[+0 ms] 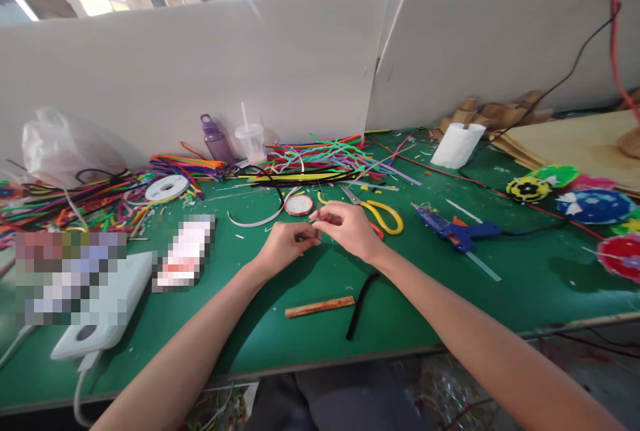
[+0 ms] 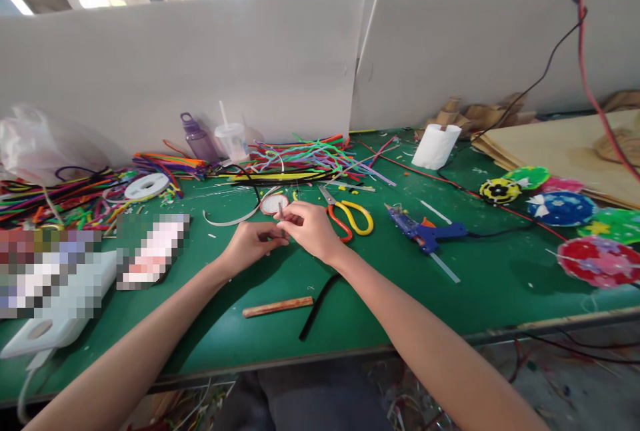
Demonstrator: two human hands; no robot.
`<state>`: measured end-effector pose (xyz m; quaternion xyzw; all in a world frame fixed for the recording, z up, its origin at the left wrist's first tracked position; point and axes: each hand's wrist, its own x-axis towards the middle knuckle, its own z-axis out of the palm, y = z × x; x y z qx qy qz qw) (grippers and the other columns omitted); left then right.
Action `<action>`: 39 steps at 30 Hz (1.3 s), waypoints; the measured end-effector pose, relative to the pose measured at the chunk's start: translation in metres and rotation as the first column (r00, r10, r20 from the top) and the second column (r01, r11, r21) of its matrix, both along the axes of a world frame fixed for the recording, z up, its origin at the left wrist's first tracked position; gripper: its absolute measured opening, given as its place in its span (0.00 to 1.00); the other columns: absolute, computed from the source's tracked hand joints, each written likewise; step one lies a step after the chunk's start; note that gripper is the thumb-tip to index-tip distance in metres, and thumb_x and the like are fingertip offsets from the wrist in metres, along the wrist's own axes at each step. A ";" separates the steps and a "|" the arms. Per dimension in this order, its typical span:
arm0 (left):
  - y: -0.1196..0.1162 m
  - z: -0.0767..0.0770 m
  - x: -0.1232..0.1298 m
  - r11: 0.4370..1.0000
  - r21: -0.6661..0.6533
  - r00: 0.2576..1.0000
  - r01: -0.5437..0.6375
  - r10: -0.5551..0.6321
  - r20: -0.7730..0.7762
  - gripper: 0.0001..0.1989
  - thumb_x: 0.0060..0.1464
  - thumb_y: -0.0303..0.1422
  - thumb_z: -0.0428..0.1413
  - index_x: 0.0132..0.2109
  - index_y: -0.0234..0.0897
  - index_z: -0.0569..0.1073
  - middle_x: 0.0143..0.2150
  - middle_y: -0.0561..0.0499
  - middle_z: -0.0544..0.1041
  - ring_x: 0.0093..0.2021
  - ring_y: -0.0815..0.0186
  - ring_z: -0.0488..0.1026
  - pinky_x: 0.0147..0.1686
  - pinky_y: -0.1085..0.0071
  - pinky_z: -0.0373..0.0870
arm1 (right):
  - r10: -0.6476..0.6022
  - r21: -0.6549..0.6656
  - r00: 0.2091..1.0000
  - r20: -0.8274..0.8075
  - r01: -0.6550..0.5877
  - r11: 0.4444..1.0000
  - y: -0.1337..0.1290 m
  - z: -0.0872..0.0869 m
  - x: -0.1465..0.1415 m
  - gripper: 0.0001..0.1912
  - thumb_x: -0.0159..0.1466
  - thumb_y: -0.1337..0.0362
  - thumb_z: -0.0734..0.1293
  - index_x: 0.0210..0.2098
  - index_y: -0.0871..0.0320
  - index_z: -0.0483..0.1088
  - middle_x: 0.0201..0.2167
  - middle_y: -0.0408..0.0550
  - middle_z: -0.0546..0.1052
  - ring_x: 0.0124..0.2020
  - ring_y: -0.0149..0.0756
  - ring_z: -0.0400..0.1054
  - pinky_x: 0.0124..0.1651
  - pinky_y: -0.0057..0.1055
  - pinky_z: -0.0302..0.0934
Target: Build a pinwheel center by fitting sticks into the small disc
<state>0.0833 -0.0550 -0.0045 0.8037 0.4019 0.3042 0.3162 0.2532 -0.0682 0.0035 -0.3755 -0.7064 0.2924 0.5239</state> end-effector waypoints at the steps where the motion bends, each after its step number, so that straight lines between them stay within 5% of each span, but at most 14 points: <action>1: 0.000 0.000 0.000 1.000 -0.012 1.000 -0.002 0.002 0.000 0.06 0.48 0.32 0.58 0.32 0.34 0.77 0.26 0.55 0.78 0.19 0.74 0.67 0.20 0.79 0.64 | 0.000 -0.004 1.000 -0.004 0.000 1.000 0.000 0.000 0.000 0.02 0.55 0.69 0.67 0.27 0.60 0.72 0.32 0.49 0.75 0.32 0.35 0.71 0.34 0.30 0.67; 8: 0.001 0.001 0.000 0.999 0.044 1.000 -0.026 0.025 0.016 0.10 0.49 0.36 0.59 0.34 0.35 0.79 0.32 0.51 0.81 0.31 0.66 0.75 0.33 0.75 0.69 | 0.020 -0.059 1.000 -0.010 -0.020 0.998 -0.001 0.000 0.000 0.01 0.54 0.69 0.67 0.27 0.60 0.73 0.33 0.49 0.76 0.32 0.34 0.71 0.34 0.29 0.67; 20: -0.003 0.005 0.003 0.995 -0.099 0.997 0.010 -0.003 0.071 0.10 0.48 0.38 0.60 0.33 0.36 0.80 0.32 0.50 0.81 0.31 0.66 0.76 0.32 0.75 0.69 | 0.026 -0.145 0.993 -0.115 -0.042 0.989 0.000 0.005 0.005 0.10 0.56 0.58 0.68 0.27 0.60 0.73 0.27 0.47 0.76 0.23 0.31 0.67 0.26 0.27 0.61; 28: -0.004 0.008 0.002 0.998 -0.033 0.993 -0.056 0.059 0.102 0.14 0.50 0.39 0.58 0.34 0.32 0.80 0.29 0.48 0.80 0.26 0.68 0.72 0.26 0.76 0.65 | 0.073 -0.145 0.990 -0.118 -0.090 0.985 -0.002 0.011 0.005 0.09 0.56 0.60 0.69 0.26 0.60 0.74 0.29 0.47 0.77 0.26 0.31 0.67 0.29 0.27 0.61; 39: -0.009 0.009 0.006 0.997 0.013 0.983 -0.077 0.074 0.170 0.15 0.51 0.41 0.57 0.36 0.34 0.81 0.32 0.49 0.81 0.32 0.65 0.75 0.32 0.74 0.69 | 0.081 -0.129 0.983 -0.163 -0.103 0.986 -0.003 0.013 0.005 0.10 0.55 0.58 0.70 0.25 0.60 0.74 0.27 0.47 0.75 0.28 0.32 0.67 0.29 0.28 0.61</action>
